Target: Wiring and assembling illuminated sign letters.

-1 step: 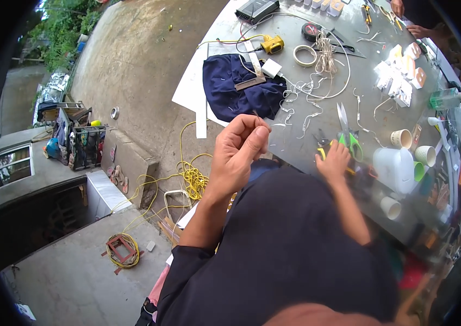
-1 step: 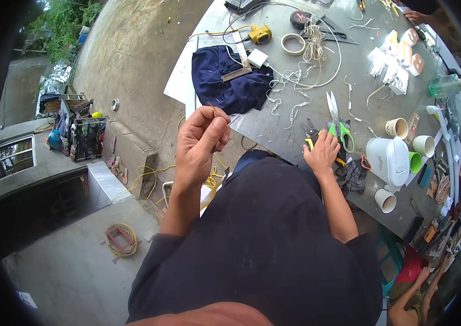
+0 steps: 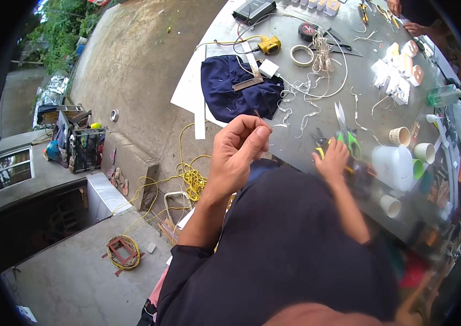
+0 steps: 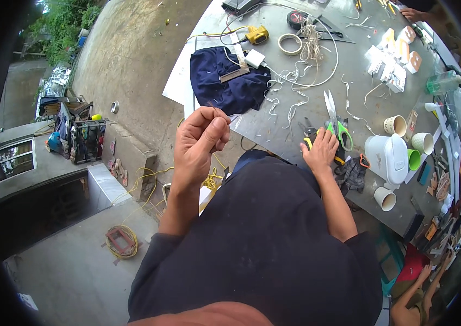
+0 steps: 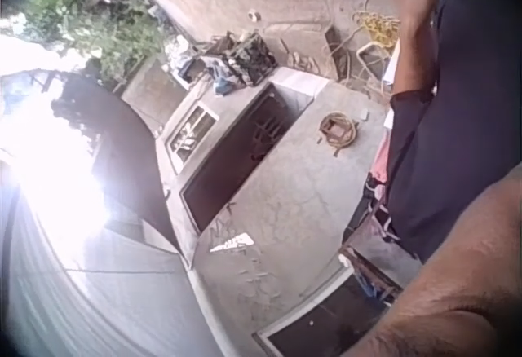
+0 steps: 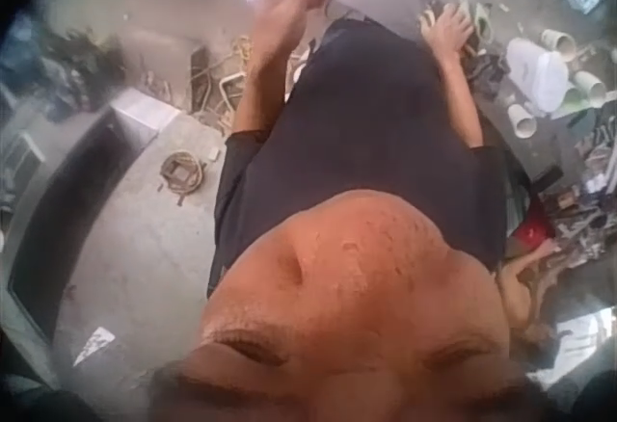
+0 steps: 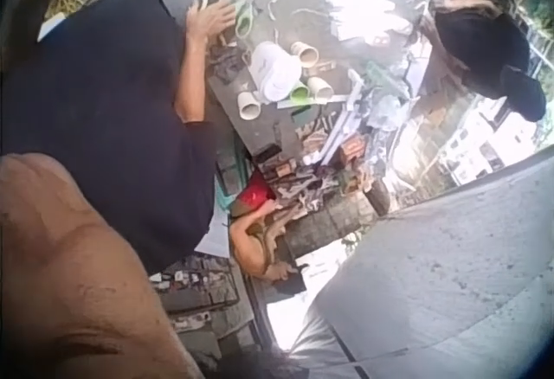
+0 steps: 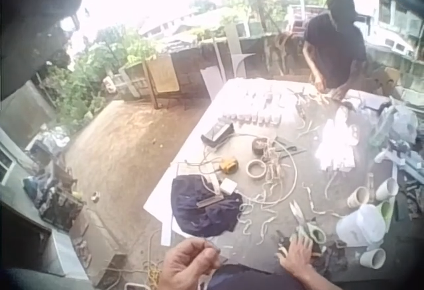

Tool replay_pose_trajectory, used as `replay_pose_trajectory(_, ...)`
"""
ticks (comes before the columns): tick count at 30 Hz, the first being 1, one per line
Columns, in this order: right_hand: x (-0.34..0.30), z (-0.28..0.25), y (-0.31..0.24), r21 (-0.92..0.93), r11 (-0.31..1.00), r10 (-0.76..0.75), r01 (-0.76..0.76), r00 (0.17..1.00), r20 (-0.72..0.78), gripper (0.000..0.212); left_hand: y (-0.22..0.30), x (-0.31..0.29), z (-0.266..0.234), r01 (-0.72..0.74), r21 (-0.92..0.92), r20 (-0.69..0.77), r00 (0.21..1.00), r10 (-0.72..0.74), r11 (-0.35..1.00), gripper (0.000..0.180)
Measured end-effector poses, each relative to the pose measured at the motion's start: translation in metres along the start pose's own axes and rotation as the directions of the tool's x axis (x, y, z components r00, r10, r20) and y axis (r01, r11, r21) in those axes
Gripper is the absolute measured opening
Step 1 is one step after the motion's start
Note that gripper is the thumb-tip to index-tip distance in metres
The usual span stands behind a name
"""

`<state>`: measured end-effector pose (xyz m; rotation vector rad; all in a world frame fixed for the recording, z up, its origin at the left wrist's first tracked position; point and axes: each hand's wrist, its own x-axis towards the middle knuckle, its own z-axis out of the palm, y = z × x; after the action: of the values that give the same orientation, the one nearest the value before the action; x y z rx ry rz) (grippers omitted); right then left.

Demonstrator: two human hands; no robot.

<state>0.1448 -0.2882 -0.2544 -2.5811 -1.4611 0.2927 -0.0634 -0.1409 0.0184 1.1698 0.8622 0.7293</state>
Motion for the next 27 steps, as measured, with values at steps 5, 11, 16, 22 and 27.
replay_pose_trajectory(5,0.002,-0.096,-0.022,0.472,0.855,-0.099,0.216,0.96,-0.261,0.061,0.022,-0.011,0.033,0.051,0.07,0.068,0.996,-0.055,0.996,0.018)
replay_pose_trajectory(11,-0.004,-0.248,-0.04,0.104,0.564,-0.375,0.819,0.366,-0.852,0.044,0.031,-0.019,0.068,-0.046,0.229,0.218,0.976,-0.005,0.972,0.014)
replay_pose_trajectory(16,-0.008,-0.281,-0.03,-0.17,0.522,-0.591,0.836,0.211,-0.778,0.027,0.034,-0.022,0.083,-0.095,0.27,0.342,0.94,-0.003,0.958,0.009)
replay_pose_trajectory(22,-0.024,-0.285,-0.018,-0.078,0.55,-0.574,0.831,0.309,-0.758,0.017,0.026,-0.02,0.091,-0.222,0.314,0.428,0.901,0.072,0.923,0.005)
replay_pose_trajectory(27,-0.043,-0.284,-0.022,0.564,0.527,-0.319,0.636,0.763,-0.562,0.014,0.02,-0.001,0.097,-0.818,0.381,0.627,0.571,0.531,0.431,0.014)
